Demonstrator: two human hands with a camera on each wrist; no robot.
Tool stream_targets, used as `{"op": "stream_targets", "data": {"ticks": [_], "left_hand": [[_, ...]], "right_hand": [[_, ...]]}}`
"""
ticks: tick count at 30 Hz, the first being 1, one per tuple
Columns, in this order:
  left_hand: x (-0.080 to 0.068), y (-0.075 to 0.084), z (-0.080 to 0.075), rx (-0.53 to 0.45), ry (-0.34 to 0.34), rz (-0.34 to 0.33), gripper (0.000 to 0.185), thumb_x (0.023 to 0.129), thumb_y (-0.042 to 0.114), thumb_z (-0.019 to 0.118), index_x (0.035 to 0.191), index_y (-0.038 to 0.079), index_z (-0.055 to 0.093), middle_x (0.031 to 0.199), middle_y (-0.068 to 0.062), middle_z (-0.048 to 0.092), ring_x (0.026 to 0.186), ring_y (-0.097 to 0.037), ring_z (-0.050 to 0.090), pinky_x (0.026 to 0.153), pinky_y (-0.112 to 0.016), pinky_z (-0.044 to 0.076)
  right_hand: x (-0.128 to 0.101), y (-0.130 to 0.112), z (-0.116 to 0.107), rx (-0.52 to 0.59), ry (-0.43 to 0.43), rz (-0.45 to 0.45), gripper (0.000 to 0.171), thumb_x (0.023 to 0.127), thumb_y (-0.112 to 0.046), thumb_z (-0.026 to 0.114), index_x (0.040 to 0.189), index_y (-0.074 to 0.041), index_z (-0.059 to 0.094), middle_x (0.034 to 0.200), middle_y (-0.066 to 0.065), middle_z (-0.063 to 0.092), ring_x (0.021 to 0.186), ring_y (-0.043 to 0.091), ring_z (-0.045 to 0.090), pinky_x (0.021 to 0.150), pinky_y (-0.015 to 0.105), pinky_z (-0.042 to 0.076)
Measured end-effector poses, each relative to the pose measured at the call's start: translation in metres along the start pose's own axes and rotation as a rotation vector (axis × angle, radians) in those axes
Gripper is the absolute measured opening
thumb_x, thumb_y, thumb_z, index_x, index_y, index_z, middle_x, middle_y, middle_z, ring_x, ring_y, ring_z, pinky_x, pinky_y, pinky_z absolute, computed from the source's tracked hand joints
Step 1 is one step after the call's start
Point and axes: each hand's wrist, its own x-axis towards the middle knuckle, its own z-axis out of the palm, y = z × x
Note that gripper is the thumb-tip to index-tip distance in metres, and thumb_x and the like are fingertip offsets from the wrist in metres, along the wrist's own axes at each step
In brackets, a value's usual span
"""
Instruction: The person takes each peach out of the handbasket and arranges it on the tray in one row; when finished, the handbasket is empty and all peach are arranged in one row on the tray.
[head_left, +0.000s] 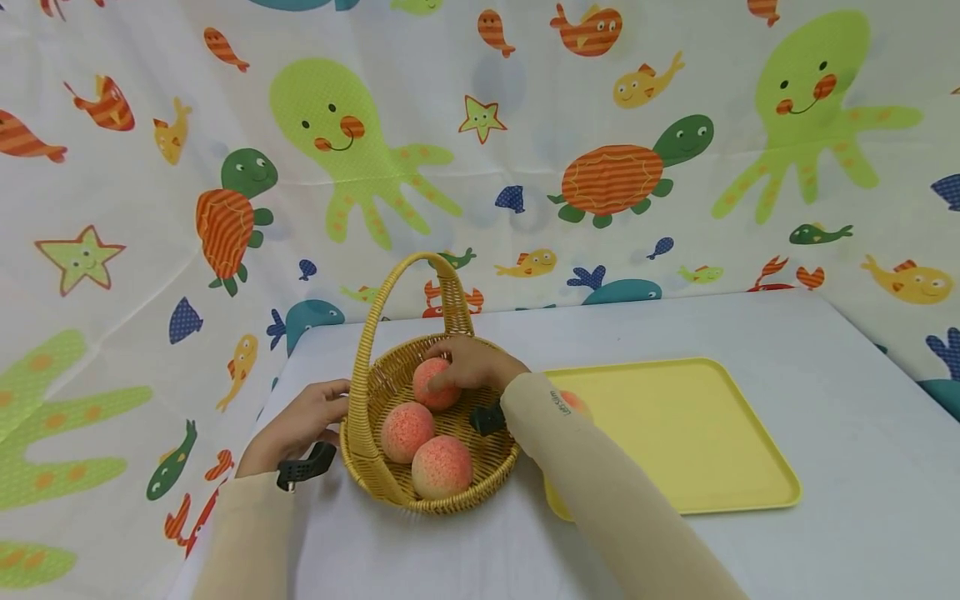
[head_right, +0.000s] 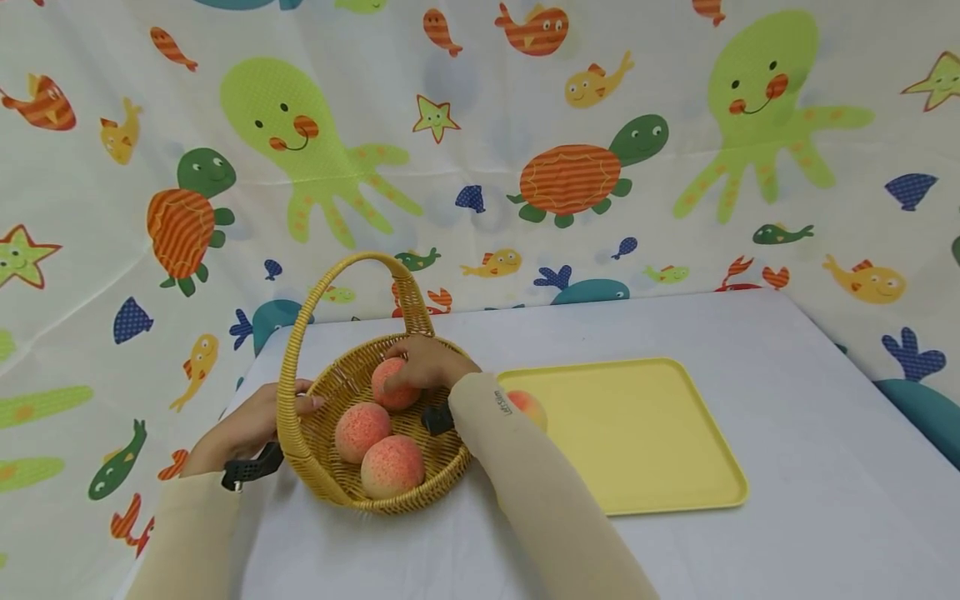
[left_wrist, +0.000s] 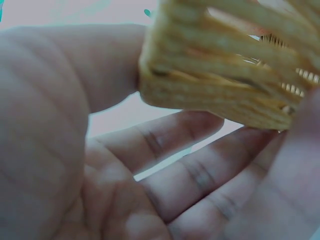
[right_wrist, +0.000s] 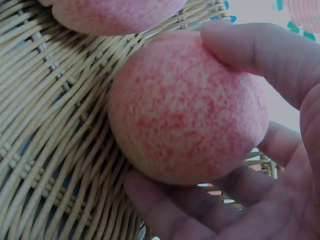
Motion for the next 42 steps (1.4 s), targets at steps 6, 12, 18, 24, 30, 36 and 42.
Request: {"op": "stream_targets", "data": {"ticks": [6,12,18,24,30,36,42], "left_hand": [[0.000,0.001,0.000,-0.004,-0.003,-0.002,0.043,0.104,0.017,0.058,0.138,-0.008,0.057,0.114,-0.017,0.072,0.097,-0.023,0.070,0.071,-0.042,0.064],[0.000,0.000,0.000,-0.008,-0.011,-0.001,0.044,0.104,0.018,0.057,0.140,-0.007,0.056,0.118,-0.019,0.071,0.097,-0.022,0.070,0.073,-0.043,0.064],[-0.001,0.000,0.000,-0.020,-0.017,-0.015,0.046,0.105,0.019,0.057,0.143,-0.007,0.054,0.121,-0.020,0.071,0.097,-0.021,0.070,0.073,-0.041,0.064],[0.000,-0.001,0.000,-0.022,-0.011,-0.020,0.046,0.105,0.020,0.058,0.142,-0.006,0.055,0.119,-0.019,0.072,0.096,-0.021,0.071,0.072,-0.041,0.064],[0.000,0.000,0.000,-0.016,-0.012,-0.018,0.045,0.105,0.020,0.058,0.141,-0.006,0.055,0.118,-0.018,0.072,0.094,-0.021,0.070,0.071,-0.039,0.063],[0.000,0.000,0.000,-0.003,-0.005,-0.021,0.044,0.105,0.020,0.058,0.140,-0.006,0.056,0.116,-0.017,0.072,0.093,-0.021,0.070,0.071,-0.039,0.063],[0.000,-0.001,-0.001,-0.006,-0.004,-0.022,0.044,0.105,0.019,0.057,0.141,-0.006,0.056,0.115,-0.016,0.072,0.093,-0.021,0.070,0.071,-0.040,0.063]], "right_hand": [[-0.004,0.003,-0.003,0.003,0.018,-0.017,0.058,0.088,-0.028,0.077,0.143,-0.016,0.063,0.141,0.008,0.060,0.121,0.024,0.059,0.099,0.040,0.052],[-0.015,0.002,-0.009,0.089,0.025,-0.054,0.050,0.088,-0.026,0.076,0.137,-0.018,0.067,0.125,0.003,0.067,0.108,0.018,0.063,0.090,0.033,0.054],[-0.034,0.000,-0.019,0.161,0.038,-0.069,0.051,0.089,-0.029,0.078,0.137,-0.019,0.066,0.123,0.001,0.068,0.108,0.019,0.063,0.090,0.033,0.054],[-0.053,0.005,-0.028,0.145,0.061,-0.105,0.058,0.089,-0.032,0.077,0.143,-0.015,0.062,0.133,0.003,0.065,0.115,0.022,0.061,0.094,0.037,0.055],[-0.073,0.012,-0.035,0.177,0.077,-0.116,0.060,0.090,-0.028,0.078,0.145,-0.013,0.060,0.129,0.004,0.066,0.112,0.023,0.062,0.090,0.037,0.057],[-0.089,0.016,-0.041,0.184,0.101,-0.140,0.054,0.090,-0.029,0.078,0.141,-0.018,0.063,0.123,0.004,0.067,0.104,0.025,0.062,0.085,0.037,0.057],[-0.103,0.021,-0.047,0.225,0.133,-0.126,0.053,0.089,-0.026,0.078,0.139,-0.019,0.065,0.123,0.004,0.068,0.103,0.027,0.063,0.085,0.037,0.058]]}}
